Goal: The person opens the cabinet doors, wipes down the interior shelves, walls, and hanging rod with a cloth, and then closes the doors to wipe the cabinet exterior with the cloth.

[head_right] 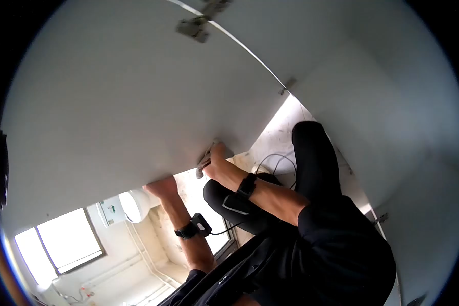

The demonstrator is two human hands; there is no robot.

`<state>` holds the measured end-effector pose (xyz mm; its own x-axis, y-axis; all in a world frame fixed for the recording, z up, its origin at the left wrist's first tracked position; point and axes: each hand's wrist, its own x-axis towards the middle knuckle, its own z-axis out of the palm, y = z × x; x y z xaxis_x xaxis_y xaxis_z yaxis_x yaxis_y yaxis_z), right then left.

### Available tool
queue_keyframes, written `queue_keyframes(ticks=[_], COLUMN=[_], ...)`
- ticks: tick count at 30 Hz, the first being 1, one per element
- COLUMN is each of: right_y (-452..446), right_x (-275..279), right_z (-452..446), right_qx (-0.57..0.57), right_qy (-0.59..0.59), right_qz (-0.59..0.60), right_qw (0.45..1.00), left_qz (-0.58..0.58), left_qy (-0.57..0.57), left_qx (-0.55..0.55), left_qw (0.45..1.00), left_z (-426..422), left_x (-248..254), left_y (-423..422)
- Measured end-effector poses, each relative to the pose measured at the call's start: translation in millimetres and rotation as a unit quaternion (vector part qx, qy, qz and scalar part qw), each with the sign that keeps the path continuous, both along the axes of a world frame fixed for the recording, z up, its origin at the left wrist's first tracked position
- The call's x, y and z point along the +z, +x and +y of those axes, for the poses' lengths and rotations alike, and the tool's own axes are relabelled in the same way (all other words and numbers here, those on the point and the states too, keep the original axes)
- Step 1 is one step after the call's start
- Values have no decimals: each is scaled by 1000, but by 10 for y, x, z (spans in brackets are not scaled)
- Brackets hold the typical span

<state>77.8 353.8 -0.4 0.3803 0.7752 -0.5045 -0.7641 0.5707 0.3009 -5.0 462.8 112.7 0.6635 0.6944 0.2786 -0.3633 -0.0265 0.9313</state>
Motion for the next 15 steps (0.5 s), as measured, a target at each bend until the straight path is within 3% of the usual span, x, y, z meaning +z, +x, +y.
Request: queue_keyframes(ticks=[1,5,6,7,8,9,10,11,12,13,14,15], right_y=[24,69,85,96,107,77,27,20,-65,-67,-66,-113], right_x=[87,474,665,761,491,875,1119,1080,1098,1103,1102,1131], right_z=[-72,-403,-523,-592,-541,-703,-792,-784,-869,-916,-961,-1110], right_qx=[9,40,50,57,50,58,71,86,67,60,58,97], right_qy=[18,130,110,84,168,79,26,-5,-53,13,77,17], right_qz=[-13,-65,-66,-72,-136,-116,-142,-143,-309,-266,-219,-210], right_qw=[1000,989,990,992,975,988,987,986,947,962,971,973], left_qz=[6,-31,54,136,109,79,99,64,28,-58,-21,1], left_qy=[32,-60,87,224,173,125,157,91,24,-142,-137,-153], left_qx=[-8,38,94,166,135,99,74,55,39,4,1,-36], left_qw=[999,997,990,951,970,984,980,992,999,988,990,988], left_z=[-102,-193,-152,-105,-208,-260,-129,-166,-209,-479,-657,-721], left_x=[88,140,88,25,61,108,-50,-44,-30,139,254,215], left_y=[51,92,63,34,81,116,90,121,154,214,186,117])
